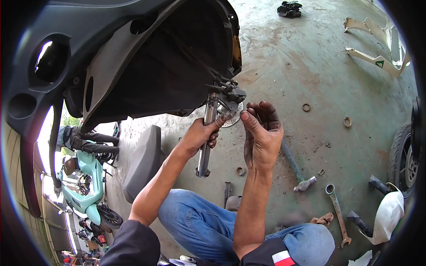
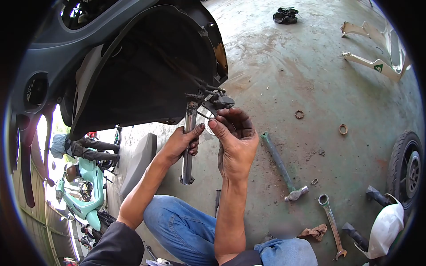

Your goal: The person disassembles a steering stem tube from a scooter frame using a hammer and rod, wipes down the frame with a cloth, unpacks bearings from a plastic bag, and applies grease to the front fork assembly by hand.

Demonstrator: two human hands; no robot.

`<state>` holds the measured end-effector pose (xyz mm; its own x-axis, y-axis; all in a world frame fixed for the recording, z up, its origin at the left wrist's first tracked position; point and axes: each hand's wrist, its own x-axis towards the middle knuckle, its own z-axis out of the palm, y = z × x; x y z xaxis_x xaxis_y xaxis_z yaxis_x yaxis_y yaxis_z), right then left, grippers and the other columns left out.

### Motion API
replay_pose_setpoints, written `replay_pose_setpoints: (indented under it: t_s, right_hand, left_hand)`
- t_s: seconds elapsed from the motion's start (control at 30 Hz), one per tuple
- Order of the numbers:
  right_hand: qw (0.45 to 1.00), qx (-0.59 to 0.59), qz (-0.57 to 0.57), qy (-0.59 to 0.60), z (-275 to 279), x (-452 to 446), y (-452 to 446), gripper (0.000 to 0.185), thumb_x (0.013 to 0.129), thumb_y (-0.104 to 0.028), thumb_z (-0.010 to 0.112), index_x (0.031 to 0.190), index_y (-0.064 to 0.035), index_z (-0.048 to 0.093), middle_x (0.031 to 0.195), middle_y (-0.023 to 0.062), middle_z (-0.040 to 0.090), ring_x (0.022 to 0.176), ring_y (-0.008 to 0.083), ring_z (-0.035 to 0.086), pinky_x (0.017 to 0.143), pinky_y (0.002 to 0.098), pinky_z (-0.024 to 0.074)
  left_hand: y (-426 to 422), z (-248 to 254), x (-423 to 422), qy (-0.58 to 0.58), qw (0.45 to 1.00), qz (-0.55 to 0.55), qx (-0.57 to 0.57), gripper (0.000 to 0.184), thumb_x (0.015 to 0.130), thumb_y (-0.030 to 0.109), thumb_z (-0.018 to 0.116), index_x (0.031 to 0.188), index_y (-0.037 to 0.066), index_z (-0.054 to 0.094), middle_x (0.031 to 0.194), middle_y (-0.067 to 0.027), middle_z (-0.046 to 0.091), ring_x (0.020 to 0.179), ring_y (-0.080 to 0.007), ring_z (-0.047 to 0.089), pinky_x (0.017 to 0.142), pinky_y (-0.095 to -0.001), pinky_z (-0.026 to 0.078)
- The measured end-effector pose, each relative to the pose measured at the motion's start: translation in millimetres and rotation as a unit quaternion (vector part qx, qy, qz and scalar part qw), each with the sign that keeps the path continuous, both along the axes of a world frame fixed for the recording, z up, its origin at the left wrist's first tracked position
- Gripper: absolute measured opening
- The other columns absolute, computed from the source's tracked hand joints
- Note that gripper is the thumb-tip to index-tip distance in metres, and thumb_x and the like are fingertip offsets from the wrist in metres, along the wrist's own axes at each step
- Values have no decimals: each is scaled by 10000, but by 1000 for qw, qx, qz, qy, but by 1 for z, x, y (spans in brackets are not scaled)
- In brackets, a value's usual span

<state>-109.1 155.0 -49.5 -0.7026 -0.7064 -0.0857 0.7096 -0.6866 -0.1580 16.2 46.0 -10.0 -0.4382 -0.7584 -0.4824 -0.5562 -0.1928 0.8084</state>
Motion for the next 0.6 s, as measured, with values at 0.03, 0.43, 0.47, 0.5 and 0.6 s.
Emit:
replay_pose_setpoints:
  t_s: [0.03, 0.43, 0.47, 0.5, 0.6]
  right_hand:
    - [1000, 5, -5, 7, 2, 0, 1, 396, 765, 117, 789, 1117, 43, 624, 1070, 129, 698, 960, 165, 677, 896, 273, 555]
    - [1000, -16, 3, 20, 20, -3, 23, 354, 786, 100, 772, 1121, 74, 661, 1053, 180, 715, 942, 205, 712, 898, 312, 594]
    - [1000, -17, 4, 21, 21, -3, 25, 354, 786, 100, 772, 1121, 74, 661, 1053, 180, 715, 942, 205, 712, 898, 312, 594]
    - [999, -5, 6, 38, 22, -3, 27, 366, 786, 98, 773, 1132, 73, 657, 1057, 181, 712, 942, 203, 709, 895, 308, 591]
    - [996, 18, 7, 90, 27, -4, 32, 413, 780, 103, 776, 1166, 69, 633, 1071, 181, 703, 946, 195, 702, 884, 295, 582]
  left_hand:
    - [0, 1, 0, -2, 1000, 1, -1, 433, 900, 441, 745, 797, 120, 473, 588, 45, 426, 471, -73, 411, 444, -256, 364]
    - [14, 11, -11, 5, 995, -31, -99, 440, 894, 446, 754, 746, 90, 542, 571, 26, 503, 470, -62, 467, 442, -248, 390]
    - [16, 14, -12, 0, 990, -43, -133, 442, 895, 447, 752, 750, 79, 557, 570, 18, 514, 470, -63, 470, 442, -248, 388]
    - [20, 18, -13, 1, 990, -42, -133, 442, 895, 447, 752, 750, 79, 557, 570, 18, 514, 470, -63, 470, 442, -248, 388]
    - [35, 34, -16, 12, 984, -62, -168, 386, 914, 395, 745, 850, 36, 618, 576, 13, 531, 483, -55, 476, 445, -241, 378]
